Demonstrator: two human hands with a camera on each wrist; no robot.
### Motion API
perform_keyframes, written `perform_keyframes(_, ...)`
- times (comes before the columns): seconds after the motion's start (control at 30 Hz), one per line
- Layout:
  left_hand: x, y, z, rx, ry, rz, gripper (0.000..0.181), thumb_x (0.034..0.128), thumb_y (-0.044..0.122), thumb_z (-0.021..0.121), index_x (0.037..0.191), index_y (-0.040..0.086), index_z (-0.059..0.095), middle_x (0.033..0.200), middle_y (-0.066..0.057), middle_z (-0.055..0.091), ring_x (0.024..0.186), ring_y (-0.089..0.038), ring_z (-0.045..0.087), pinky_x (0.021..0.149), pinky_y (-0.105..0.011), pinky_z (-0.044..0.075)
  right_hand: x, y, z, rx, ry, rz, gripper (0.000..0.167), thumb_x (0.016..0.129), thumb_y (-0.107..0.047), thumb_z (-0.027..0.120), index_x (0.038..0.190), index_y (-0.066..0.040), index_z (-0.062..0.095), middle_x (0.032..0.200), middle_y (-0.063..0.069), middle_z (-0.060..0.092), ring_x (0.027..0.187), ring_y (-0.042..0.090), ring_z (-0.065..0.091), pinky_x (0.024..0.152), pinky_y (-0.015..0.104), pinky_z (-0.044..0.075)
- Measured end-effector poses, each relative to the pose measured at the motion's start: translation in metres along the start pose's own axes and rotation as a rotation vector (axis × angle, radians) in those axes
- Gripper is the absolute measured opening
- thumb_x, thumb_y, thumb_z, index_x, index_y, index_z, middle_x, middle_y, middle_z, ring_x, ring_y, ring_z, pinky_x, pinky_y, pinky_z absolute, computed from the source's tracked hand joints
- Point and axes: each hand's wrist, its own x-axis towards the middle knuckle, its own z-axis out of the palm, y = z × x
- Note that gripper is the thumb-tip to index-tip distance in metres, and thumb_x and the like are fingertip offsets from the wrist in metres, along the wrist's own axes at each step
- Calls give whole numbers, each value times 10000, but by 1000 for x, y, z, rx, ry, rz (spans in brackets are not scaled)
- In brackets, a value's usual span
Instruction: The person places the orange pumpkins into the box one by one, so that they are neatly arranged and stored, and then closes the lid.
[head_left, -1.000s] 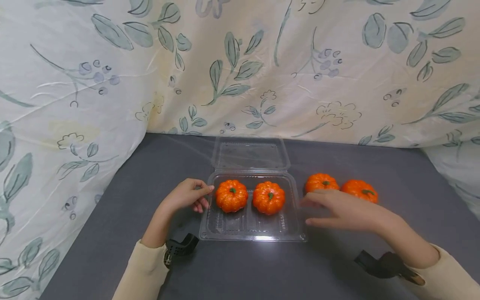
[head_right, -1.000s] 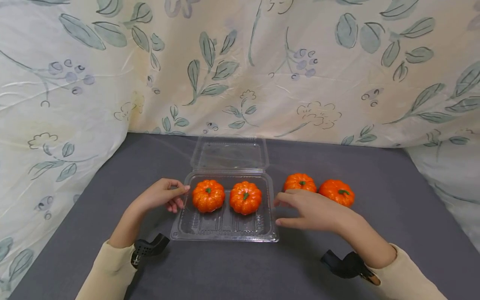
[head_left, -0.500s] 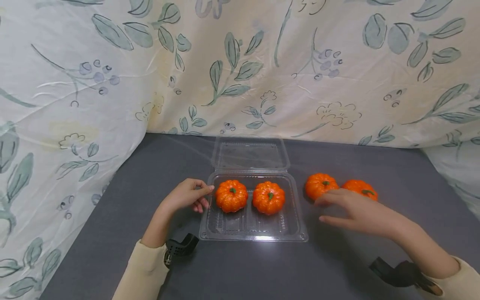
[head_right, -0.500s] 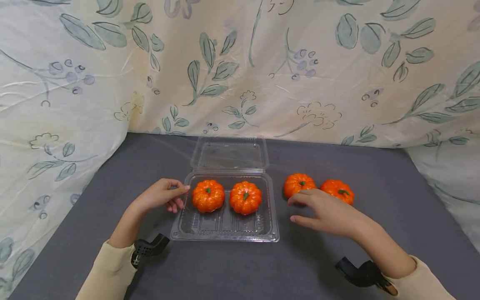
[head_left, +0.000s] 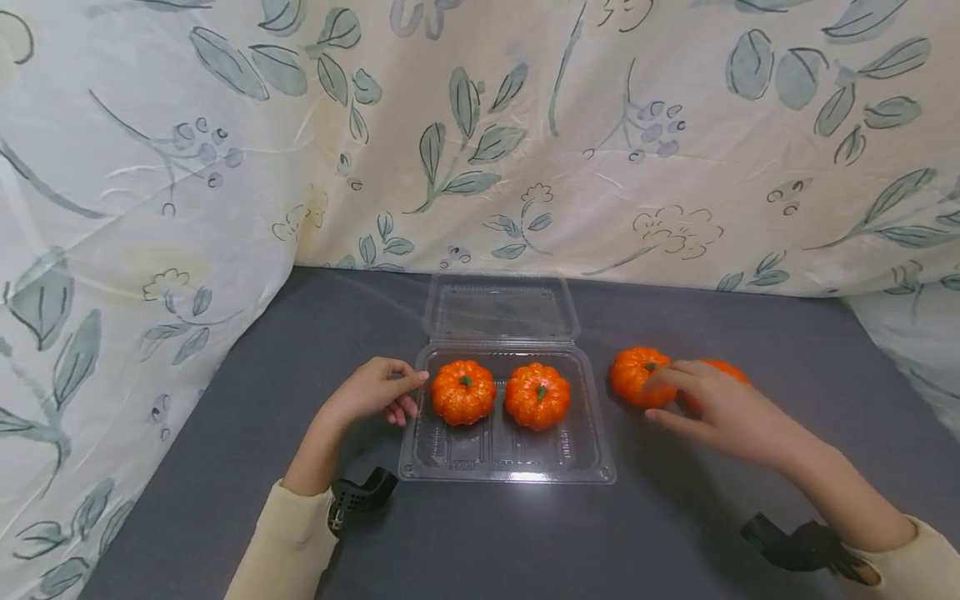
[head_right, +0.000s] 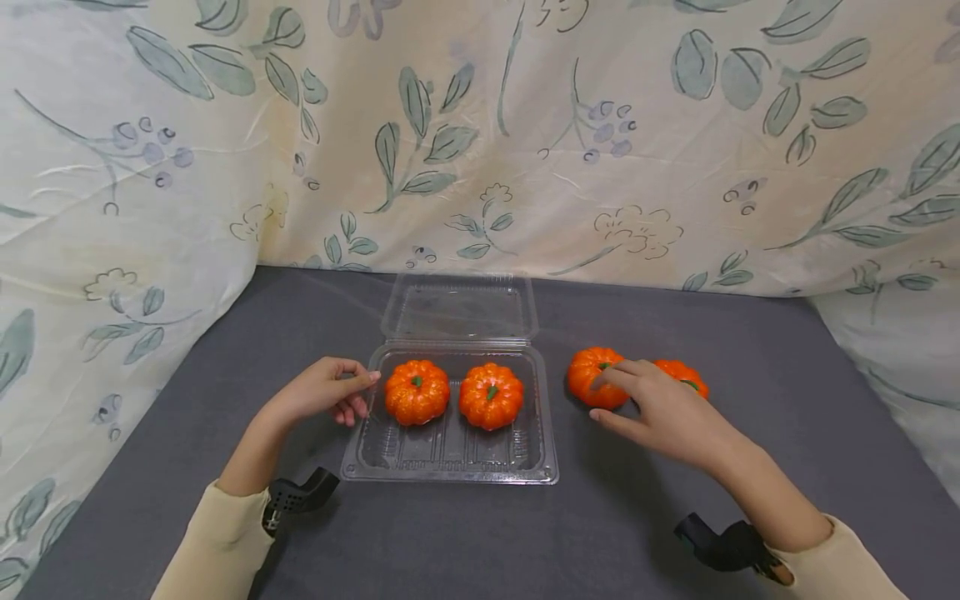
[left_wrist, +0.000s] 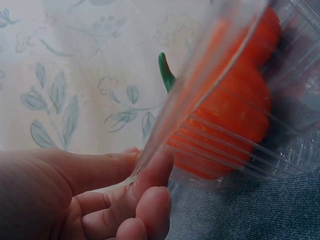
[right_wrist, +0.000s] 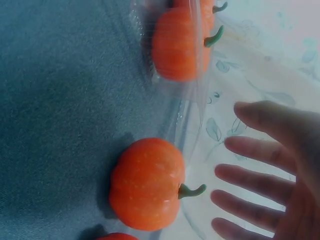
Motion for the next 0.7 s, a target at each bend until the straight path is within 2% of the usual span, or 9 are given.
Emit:
perform_keyframes(0.27, -1, -1, 1, -2, 3, 9, 346, 954, 278, 519, 986, -52, 616, 620, -69, 655, 451, -118, 573, 504, -344, 526, 4, 6, 0, -2, 54, 122, 365, 813, -346, 704, 1079, -106, 634, 1158, 139, 578, 1083, 353, 506, 822, 589, 439)
perform_keyframes(0.53, 0, -2, 3, 1, 12, 2, 348, 951, 279, 526, 989, -54, 618, 622, -74, 657, 450, -118, 573, 508, -352, 527, 7, 14, 3, 33, 67, 187, 448, 829, -351, 683, 1146, -48, 591, 1226, 196, 514, 1126, 401, 440, 803, 628, 424)
perform_keyframes(0.7, 1, -4, 5, 4, 14, -5, 365, 948, 292, 528, 993, -58, 620, 631, -80, 664, 451, -108, 573, 508, -351, 529, 9, 18, 9, 12, 65, 216, 509, 822, -376, 680, 1184, -39, 559, 1262, 224, 470, 1123, 434, 416, 759, 658, 418)
